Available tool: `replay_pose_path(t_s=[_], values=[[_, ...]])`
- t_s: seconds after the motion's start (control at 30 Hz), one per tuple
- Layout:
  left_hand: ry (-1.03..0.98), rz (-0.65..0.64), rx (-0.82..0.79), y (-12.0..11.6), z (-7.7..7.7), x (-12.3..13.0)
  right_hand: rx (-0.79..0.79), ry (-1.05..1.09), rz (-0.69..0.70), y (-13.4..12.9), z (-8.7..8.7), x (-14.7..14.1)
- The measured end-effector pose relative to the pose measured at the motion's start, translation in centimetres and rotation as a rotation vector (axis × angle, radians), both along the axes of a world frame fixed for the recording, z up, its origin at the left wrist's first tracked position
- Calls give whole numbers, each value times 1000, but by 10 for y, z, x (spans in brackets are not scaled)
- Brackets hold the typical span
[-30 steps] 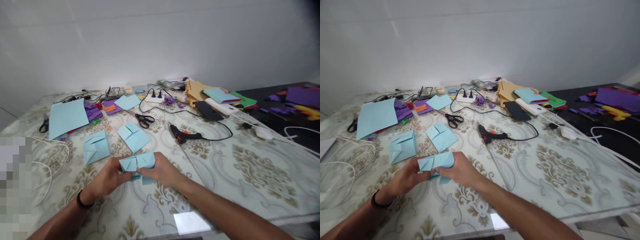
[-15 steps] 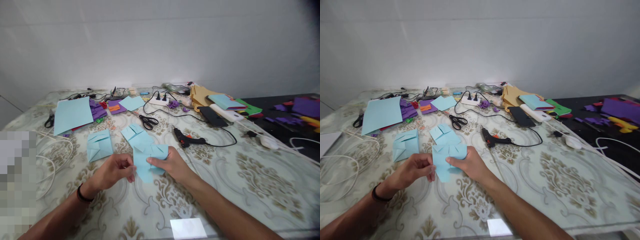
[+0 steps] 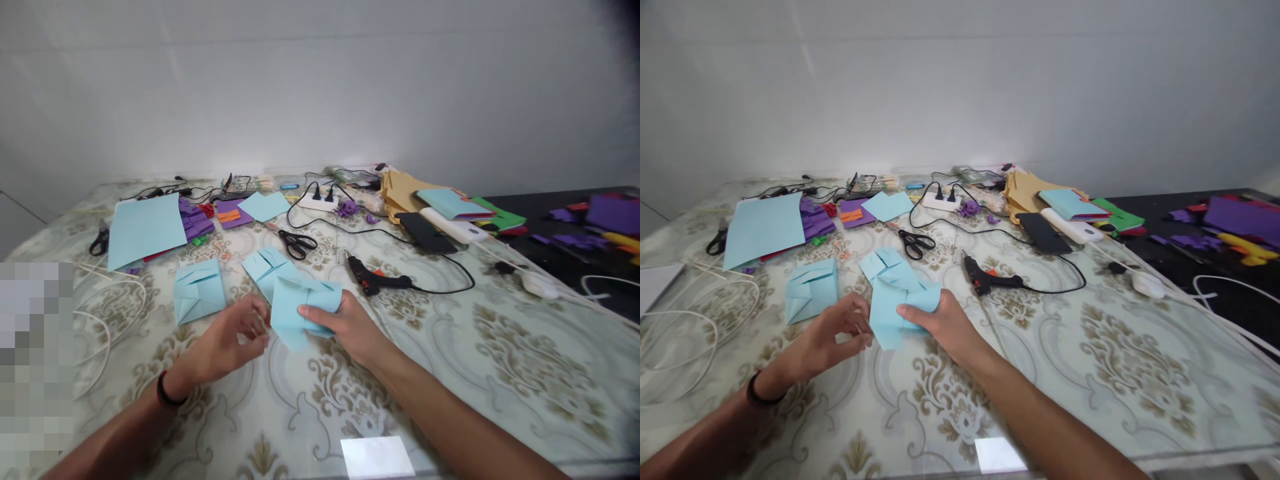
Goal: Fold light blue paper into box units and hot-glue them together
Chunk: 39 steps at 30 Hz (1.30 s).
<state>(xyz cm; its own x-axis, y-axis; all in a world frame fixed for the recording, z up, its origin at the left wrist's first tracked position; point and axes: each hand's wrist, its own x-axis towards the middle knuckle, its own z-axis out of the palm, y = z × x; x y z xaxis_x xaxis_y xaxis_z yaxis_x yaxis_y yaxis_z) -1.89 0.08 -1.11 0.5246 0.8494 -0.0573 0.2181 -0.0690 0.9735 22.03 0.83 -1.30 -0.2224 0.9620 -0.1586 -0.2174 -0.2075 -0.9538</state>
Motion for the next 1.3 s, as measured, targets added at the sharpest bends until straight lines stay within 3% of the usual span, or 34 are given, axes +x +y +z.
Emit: replay_pose_path(t_s=[0.27,0.47,0.67,0.87,1.1,1.17,1.3], values=[[64,105,132,-8,-10,4,23,-140,200,-8,-13,-10],[52,121,7,-4,-9,4,135,-195,279,-10,-12,-10],[-74,267,-58,3,-10,4,91,32,354,-8,-5,-8],[-138,242,-136,2,-10,4,57,-109,251,-4,-5,-6],[13,106,-151,0,-9,2,48,-95,289,-7,-9,-10],[-10,123,-193,0,-9,3,63,-31,271,-9,-8,-11],[-130,277,-154,-2,-8,8,84,60,280,-11,-6,-10]])
